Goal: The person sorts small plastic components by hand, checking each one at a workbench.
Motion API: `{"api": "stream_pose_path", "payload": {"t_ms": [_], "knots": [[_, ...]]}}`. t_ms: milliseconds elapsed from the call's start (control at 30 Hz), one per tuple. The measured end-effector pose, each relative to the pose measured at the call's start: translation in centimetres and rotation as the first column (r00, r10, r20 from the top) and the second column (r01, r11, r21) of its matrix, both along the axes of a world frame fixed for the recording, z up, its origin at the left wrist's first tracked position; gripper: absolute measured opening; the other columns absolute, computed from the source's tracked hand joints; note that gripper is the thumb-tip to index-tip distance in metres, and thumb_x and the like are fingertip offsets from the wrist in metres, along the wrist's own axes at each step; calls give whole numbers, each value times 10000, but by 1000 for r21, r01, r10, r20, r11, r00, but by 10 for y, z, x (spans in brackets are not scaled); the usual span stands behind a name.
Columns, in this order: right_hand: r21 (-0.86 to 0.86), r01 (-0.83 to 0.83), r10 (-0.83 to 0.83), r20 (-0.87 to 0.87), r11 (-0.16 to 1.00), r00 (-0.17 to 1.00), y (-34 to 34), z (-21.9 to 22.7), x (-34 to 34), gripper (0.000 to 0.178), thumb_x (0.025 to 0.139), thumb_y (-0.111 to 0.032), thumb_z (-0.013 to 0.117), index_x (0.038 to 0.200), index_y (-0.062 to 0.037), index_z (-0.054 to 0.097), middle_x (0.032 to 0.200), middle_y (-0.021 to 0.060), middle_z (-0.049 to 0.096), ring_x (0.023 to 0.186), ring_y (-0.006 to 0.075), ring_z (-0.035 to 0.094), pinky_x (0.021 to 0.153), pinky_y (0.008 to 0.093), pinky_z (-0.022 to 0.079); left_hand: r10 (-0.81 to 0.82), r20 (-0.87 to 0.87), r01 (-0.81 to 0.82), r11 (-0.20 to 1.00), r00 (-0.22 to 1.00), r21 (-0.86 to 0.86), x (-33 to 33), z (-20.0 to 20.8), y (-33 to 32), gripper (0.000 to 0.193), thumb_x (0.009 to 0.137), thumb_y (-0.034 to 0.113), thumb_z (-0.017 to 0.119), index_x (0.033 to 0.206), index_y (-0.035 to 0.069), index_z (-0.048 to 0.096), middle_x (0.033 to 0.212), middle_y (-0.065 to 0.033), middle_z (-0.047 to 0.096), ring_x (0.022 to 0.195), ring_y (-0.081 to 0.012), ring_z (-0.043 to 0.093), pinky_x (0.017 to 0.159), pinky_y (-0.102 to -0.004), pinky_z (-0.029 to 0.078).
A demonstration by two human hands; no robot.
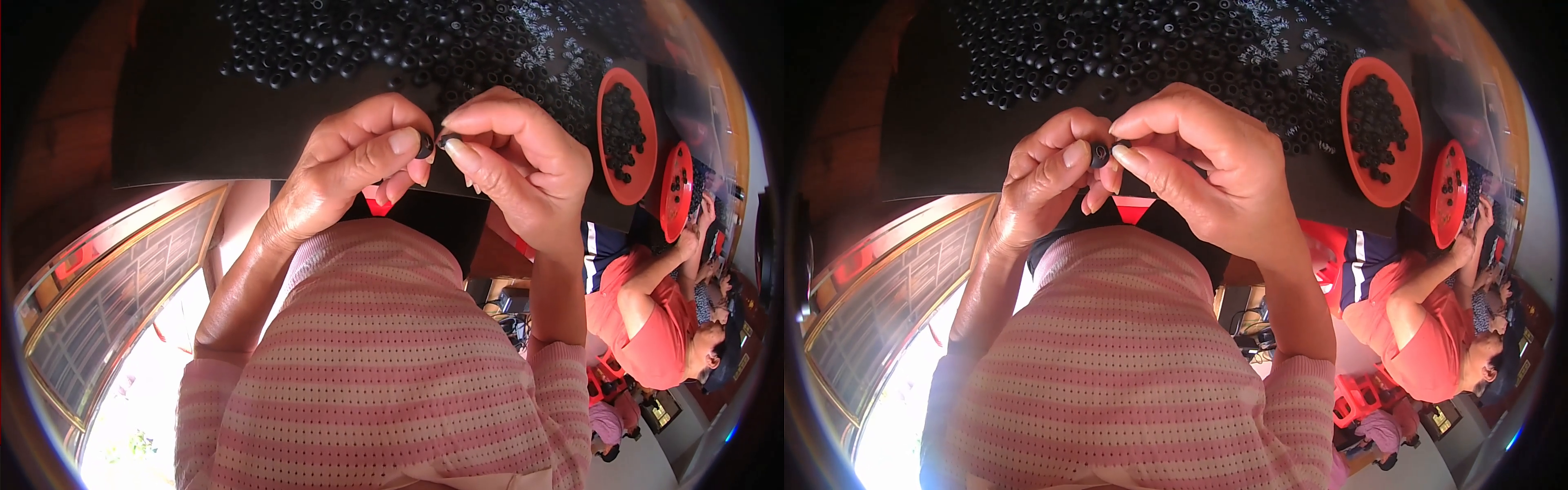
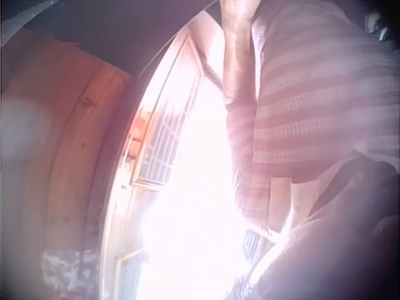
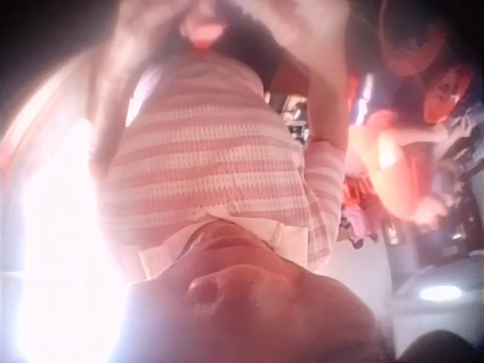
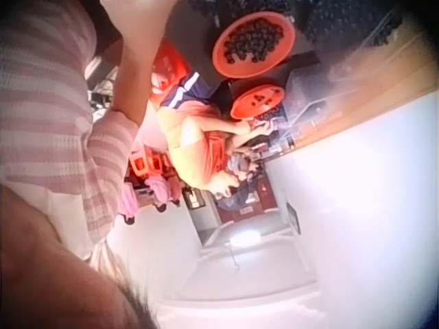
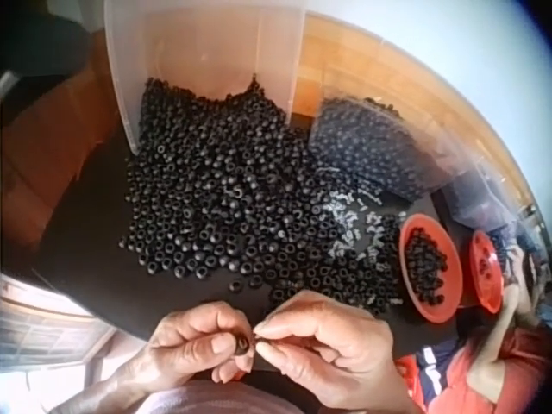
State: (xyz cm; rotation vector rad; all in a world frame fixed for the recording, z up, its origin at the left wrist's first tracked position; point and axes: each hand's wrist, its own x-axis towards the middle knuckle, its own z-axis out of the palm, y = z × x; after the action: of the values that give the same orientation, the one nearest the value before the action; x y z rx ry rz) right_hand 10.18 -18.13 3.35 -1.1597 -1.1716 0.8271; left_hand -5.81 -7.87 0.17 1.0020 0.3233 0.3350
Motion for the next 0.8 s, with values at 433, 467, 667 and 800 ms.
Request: {"api": "stream_pose_path", "payload": {"t_ms": [433, 467, 667, 800], "knots": [[112, 62, -98, 354, 992, 930, -7, 0, 4, 156, 785, 90, 649, 924, 19, 651, 790, 86, 609, 669, 142, 597, 573, 242, 472, 6, 10, -7, 1000, 1000, 18, 4, 0, -8, 316, 980, 321, 518, 991, 15, 597, 751, -21, 597, 564, -50, 476, 482, -190, 374], [112, 62, -98, 353, 992, 930, -9, 0, 3, 156, 785, 90, 649, 924, 19, 651, 790, 86, 609, 669, 142, 597, 573, 242, 472, 7, 9, -7, 1000, 1000, 18, 4, 0, -9, 316, 980, 321, 518, 991, 15, 597, 751, -21, 597, 564, -50, 476, 482, -190, 374], [117, 138, -169, 330, 984, 929, -14, -5, 1, 165, 778, 102, 655, 924, 25, 645, 782, 91, 600, 649, 141, 590, 541, 239, 462, -5, 24, 3, 997, 1000, 74, 8, 0, -11, 332, 977, 330, 521, 993, 10, 608, 724, -26, 596, 558, -52, 484, 477, -192, 381], [190, 93, -167, 422, 977, 891, -13, -3, 2, 157, 789, 113, 640, 929, 41, 628, 791, 101, 589, 652, 155, 623, 536, 243, 497, 19, -8, -18, 992, 1000, 128, 10, 2, -13, 347, 979, 340, 513, 979, 9, 615, 705, -24, 592, 542, -53, 479, 472, -194, 385]]}}
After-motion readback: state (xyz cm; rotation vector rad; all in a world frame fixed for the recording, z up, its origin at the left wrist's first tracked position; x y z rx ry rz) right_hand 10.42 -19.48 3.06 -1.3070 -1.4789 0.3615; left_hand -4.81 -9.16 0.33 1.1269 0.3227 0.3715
